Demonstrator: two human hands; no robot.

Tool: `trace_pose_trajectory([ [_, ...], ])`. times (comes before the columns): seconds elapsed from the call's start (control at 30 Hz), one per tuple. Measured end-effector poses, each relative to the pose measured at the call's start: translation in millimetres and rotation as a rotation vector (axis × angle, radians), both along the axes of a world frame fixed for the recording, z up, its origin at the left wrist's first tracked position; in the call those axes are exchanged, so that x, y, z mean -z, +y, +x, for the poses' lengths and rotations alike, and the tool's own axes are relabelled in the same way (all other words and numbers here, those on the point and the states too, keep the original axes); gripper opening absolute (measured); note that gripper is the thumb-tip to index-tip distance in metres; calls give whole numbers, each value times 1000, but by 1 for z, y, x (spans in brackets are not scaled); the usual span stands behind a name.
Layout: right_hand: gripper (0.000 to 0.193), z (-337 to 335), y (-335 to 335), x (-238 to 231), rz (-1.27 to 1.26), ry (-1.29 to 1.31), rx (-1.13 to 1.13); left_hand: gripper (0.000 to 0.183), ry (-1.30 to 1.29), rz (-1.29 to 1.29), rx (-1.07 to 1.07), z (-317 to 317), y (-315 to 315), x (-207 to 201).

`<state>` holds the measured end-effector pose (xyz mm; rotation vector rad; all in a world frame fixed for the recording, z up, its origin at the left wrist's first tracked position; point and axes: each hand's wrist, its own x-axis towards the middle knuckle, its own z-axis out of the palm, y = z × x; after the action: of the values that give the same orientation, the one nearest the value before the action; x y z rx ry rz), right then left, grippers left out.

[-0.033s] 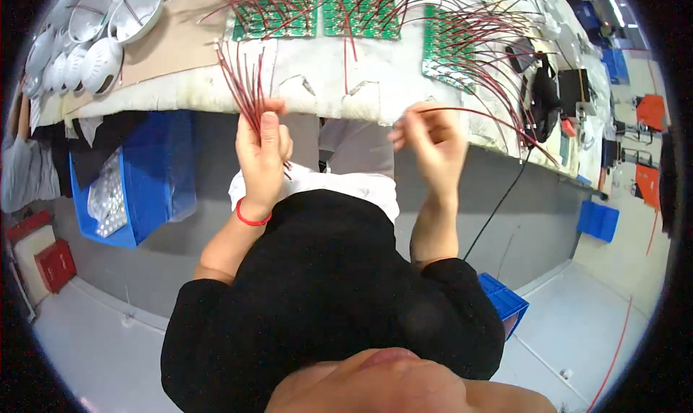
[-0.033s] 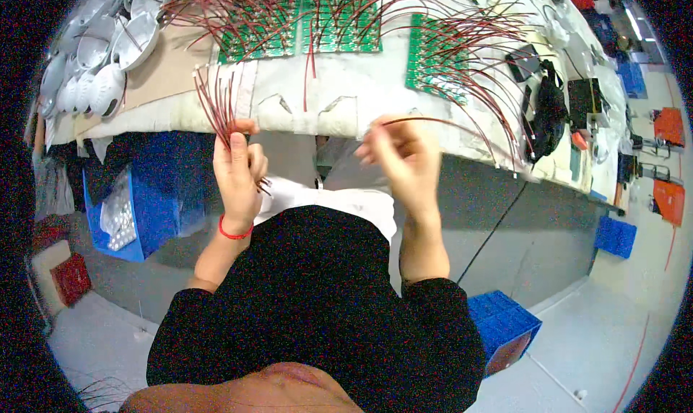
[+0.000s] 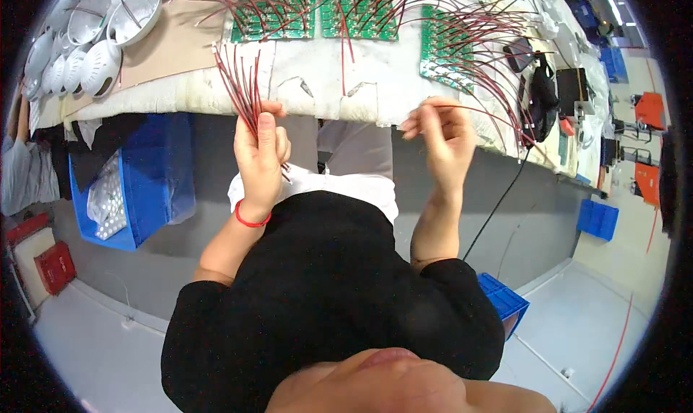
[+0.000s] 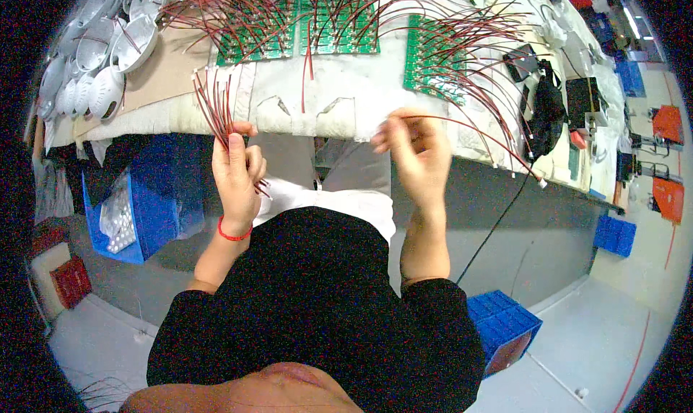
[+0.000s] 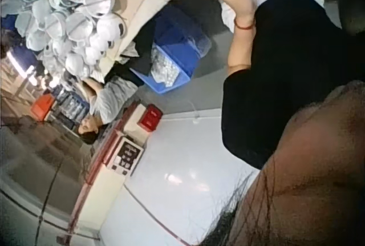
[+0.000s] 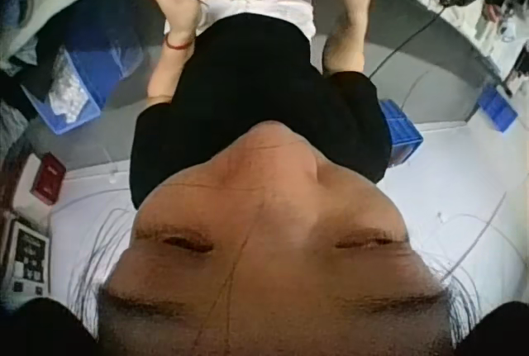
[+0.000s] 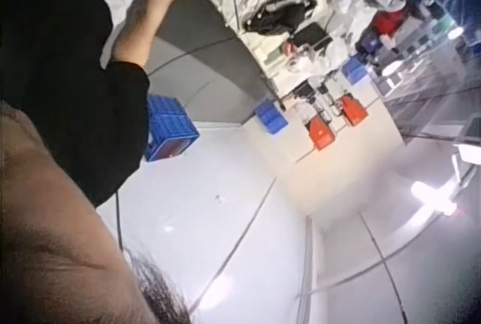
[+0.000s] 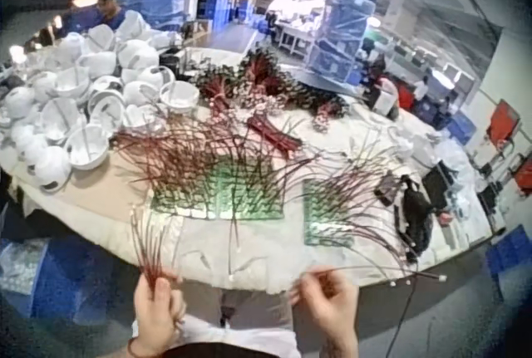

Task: The person assembles artificial decorative plants by inserting red wire stems into green circuit boards. They pick up bundles of stems, align them, and push them into the board slots. The person also handles small white beads and green leafy components, attaching them to the stems or boards.

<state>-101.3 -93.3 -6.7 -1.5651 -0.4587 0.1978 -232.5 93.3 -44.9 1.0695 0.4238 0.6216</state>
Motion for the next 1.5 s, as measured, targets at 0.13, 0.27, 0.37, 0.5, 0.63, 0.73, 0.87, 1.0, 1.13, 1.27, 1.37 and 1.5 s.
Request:
trace_pose_trajectory([
  [0.13,7,56,-37,27,-399,-349,293,19,-27,-66,58,-2,0,3],
  [0.27,7,94,-58,49,-504,-555,324,17,-33,-85,92,-3,-1,6],
  [0.37,8,98,-55,49,-452,-473,270,17,-36,-96,96,-3,-1,10],
  [0.5,7,100,-50,49,-500,-522,267,18,-42,-134,98,-1,1,9],
  [0.63,6,100,-47,46,-522,-605,244,20,-8,-179,88,0,0,8],
  [0.73,4,100,-47,47,-537,-647,227,23,21,-194,81,2,-1,5],
  [0.87,3,99,-46,46,-542,-655,228,28,-5,-271,97,3,-1,4],
  [1.0,4,97,-44,47,-609,-722,239,33,-100,-418,67,4,2,14],
  [1.13,4,98,-45,51,-631,-755,231,27,-114,-408,34,4,4,13],
  [1.27,5,99,-44,48,-646,-724,188,18,-90,-377,-2,7,0,5],
  [1.37,8,95,-42,42,-676,-759,249,19,-132,-418,-1,7,-1,6],
  [1.5,14,62,-26,46,-611,-595,565,22,-149,-453,18,6,0,4],
])
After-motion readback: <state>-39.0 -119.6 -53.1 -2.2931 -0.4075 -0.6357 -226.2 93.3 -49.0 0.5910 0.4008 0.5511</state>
